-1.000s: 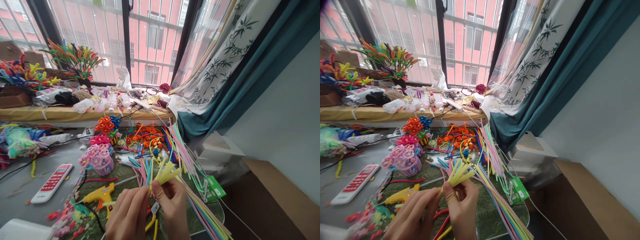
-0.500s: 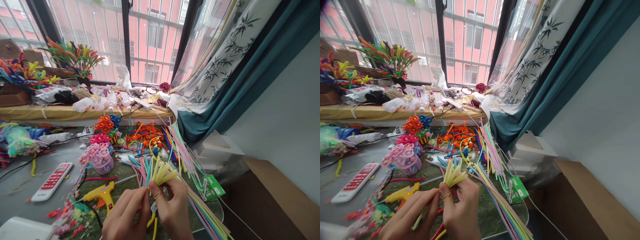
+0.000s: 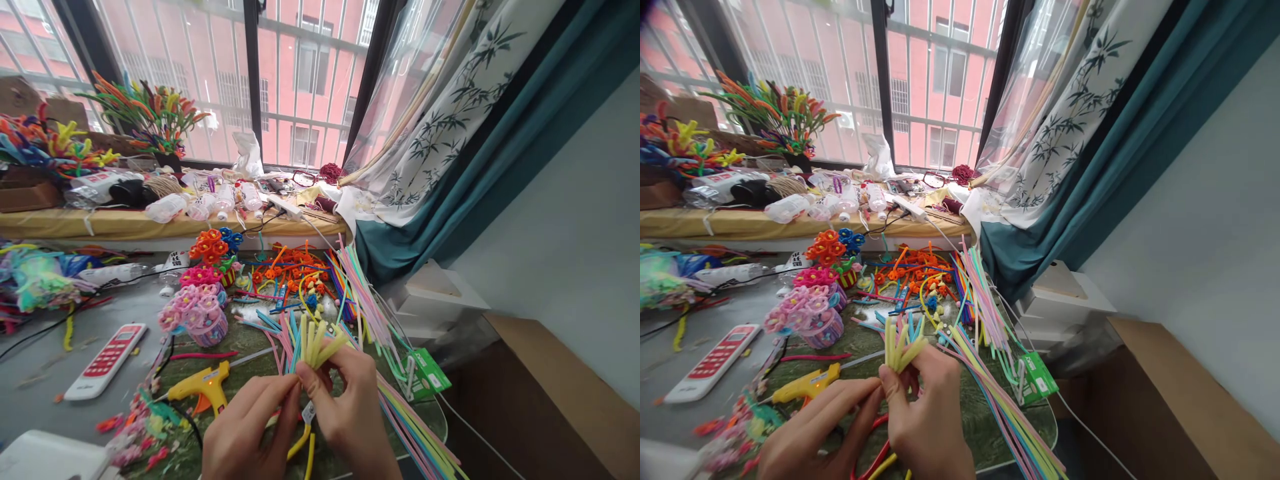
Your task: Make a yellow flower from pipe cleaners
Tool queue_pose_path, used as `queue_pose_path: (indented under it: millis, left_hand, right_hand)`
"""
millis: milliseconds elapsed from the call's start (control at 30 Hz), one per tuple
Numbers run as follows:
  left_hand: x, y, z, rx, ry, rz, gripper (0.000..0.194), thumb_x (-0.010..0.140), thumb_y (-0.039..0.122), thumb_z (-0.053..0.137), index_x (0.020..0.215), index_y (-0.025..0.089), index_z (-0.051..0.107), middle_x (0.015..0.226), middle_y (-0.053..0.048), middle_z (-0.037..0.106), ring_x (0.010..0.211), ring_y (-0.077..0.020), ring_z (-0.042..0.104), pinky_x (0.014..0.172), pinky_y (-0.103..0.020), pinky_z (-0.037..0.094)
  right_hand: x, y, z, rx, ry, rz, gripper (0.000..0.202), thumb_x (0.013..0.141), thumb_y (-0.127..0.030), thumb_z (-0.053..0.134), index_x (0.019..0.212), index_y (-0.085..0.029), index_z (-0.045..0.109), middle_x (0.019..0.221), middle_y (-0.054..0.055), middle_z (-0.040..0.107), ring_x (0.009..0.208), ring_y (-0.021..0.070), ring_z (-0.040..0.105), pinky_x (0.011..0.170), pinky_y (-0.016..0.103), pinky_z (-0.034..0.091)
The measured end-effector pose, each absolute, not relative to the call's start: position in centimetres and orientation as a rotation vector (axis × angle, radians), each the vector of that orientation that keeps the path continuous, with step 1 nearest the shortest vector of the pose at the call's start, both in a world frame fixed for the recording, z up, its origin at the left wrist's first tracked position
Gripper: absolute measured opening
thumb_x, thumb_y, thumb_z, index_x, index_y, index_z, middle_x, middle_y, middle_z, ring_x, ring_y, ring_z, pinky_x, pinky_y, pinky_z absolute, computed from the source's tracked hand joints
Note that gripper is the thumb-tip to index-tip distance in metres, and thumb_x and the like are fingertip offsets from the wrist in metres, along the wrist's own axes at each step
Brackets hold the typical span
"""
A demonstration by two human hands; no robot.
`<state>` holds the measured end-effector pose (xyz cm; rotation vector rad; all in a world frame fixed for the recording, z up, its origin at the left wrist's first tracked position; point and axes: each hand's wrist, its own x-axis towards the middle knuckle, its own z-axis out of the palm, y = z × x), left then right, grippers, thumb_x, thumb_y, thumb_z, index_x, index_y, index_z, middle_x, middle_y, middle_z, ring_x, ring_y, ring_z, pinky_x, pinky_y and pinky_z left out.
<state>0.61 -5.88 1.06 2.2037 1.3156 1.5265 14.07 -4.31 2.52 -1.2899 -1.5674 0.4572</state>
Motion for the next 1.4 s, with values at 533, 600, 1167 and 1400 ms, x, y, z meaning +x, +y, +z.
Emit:
queue_pose_path:
  millis: [533, 600, 1167, 1400]
  left_hand:
    - [0.6, -5.9, 0.6, 2.198, 1.345, 1.490, 0.016, 0.096, 0.018, 0.055, 0.095, 0.022, 0.070, 0.080, 0.002, 0.074, 0.067, -0.0102, 0.069, 0.069, -0.016, 0.051]
    - [0.8, -5.9, 0.6, 2.171, 1.353, 1.513, 0.015, 0.095, 0.018, 0.056, 0.092, 0.022, 0.070, 0.079, 0.003, 0.074, 0.065, -0.0096, 0.069, 0.068, -0.015, 0.051]
    - [1.3, -6.4, 2.2, 1.517, 1.336, 1.401, 0.014, 0.082, 0.031, 0.070, 0.077, 0.025, 0.080, 0.065, 0.004, 0.075, 0.054, -0.0132, 0.067, 0.052, -0.017, 0.052]
    - [1.0, -6.3, 2.4, 1.494, 1.292, 1.373, 0.015, 0.081, 0.037, 0.073, 0.074, 0.025, 0.081, 0.063, 0.003, 0.075, 0.053, -0.0137, 0.067, 0.054, -0.016, 0.053]
  right_hand:
    - [14.0, -4.1, 2.6, -1.273, -1.606, 0.524, 0.024, 0.080, -0.019, 0.055, 0.058, -0.019, 0.045, 0.055, -0.004, 0.045, 0.050, 0.0106, 0.043, 0.048, 0.023, 0.028]
    - [14.0, -4.1, 2.6, -1.263, -1.597, 0.550, 0.023, 0.080, -0.019, 0.055, 0.059, -0.019, 0.046, 0.056, -0.004, 0.046, 0.051, 0.0108, 0.043, 0.048, 0.023, 0.028]
    - [13.7, -3.6, 0.3, -0.957, -1.236, 1.040, 0.013, 0.076, -0.020, 0.067, 0.065, -0.017, 0.062, 0.062, 0.000, 0.057, 0.060, 0.0153, 0.053, 0.057, 0.026, 0.043]
    - [13.7, -3.5, -0.1, -1.033, -1.230, 0.997, 0.017, 0.078, -0.025, 0.068, 0.065, -0.017, 0.058, 0.061, -0.002, 0.051, 0.058, 0.0138, 0.048, 0.053, 0.025, 0.038]
